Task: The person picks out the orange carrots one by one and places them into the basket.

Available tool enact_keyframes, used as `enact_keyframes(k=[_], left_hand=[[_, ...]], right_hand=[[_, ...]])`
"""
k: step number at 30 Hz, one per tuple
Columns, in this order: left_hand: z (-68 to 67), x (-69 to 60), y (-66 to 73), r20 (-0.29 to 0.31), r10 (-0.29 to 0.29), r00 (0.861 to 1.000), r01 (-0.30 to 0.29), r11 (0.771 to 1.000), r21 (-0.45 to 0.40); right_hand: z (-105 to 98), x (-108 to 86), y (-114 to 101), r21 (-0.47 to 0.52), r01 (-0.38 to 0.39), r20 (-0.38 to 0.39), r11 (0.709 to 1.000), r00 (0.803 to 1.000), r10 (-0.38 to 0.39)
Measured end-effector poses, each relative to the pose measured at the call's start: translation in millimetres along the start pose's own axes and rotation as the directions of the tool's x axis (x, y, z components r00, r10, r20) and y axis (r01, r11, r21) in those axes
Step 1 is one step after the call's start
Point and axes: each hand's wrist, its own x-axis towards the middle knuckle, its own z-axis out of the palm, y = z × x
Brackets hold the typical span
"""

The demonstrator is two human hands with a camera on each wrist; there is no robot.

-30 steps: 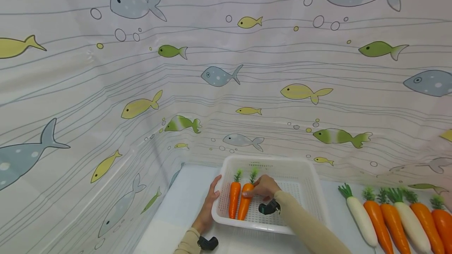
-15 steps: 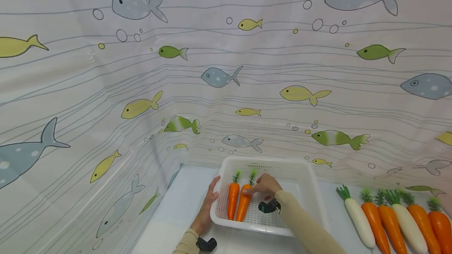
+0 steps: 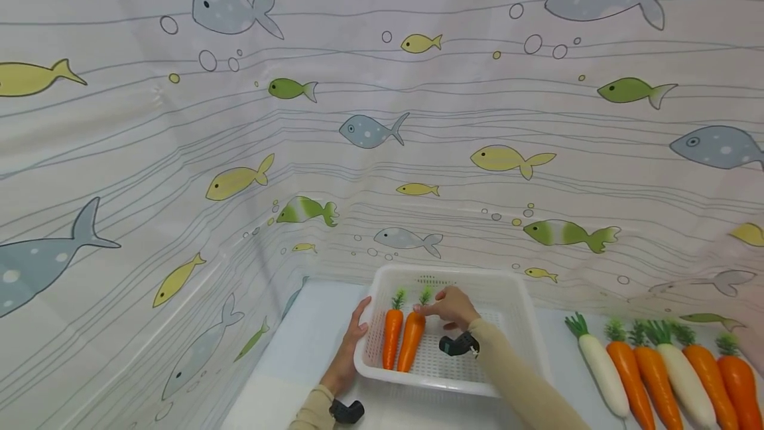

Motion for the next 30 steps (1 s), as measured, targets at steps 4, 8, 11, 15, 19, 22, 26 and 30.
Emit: enact_keyframes(k=[4,8,11,15,19,22,26,30], left_hand=[[1.1,0.8,0.8,0.009,-0.004,1.0,0.004,1.0,0.003],[0.9,0.5,1.4,0.003,0.006,1.0,-0.006,1.0,0.011],[0.6,0.7,1.7,0.001,0.012,1.0,-0.012,1.0,0.019],[0.7,1.1,2.3,-0.005,0.003,1.0,-0.003,1.0,0.023],[-0.2,2.2,2.0,-0.007,-0.005,1.0,0.005,1.0,0.017],[-1.1,3.4,2.1,0.003,0.0,1.0,0.0,1.0,0.014],[-2.3,3.4,1.6,0.01,0.001,1.0,-0.001,1.0,0.014],[-2.9,2.0,-1.9,0.004,-0.013,1.0,0.013,1.0,0.015]], right_hand=[[-9.5,-8.6,-0.5,0.031,0.048,0.02,0.998,0.999,-0.048],[-21.0,-22.0,0.2,0.016,0.107,0.04,0.994,0.993,-0.107],[-31.6,-32.9,1.7,-0.027,0.157,0.044,0.987,0.987,-0.156],[-51.8,-47.5,2.7,-0.106,0.226,0.041,0.968,0.974,-0.223],[-81.3,-61.0,3.4,-0.17,0.279,0.012,0.945,0.96,-0.281],[-109.4,-70.6,7.0,-0.212,0.301,-0.024,0.93,0.949,-0.313],[-148.7,-83.3,19.0,-0.29,0.305,-0.065,0.907,0.939,-0.336],[-185.0,-94.1,38.3,-0.383,0.244,-0.111,0.891,0.945,-0.307]])
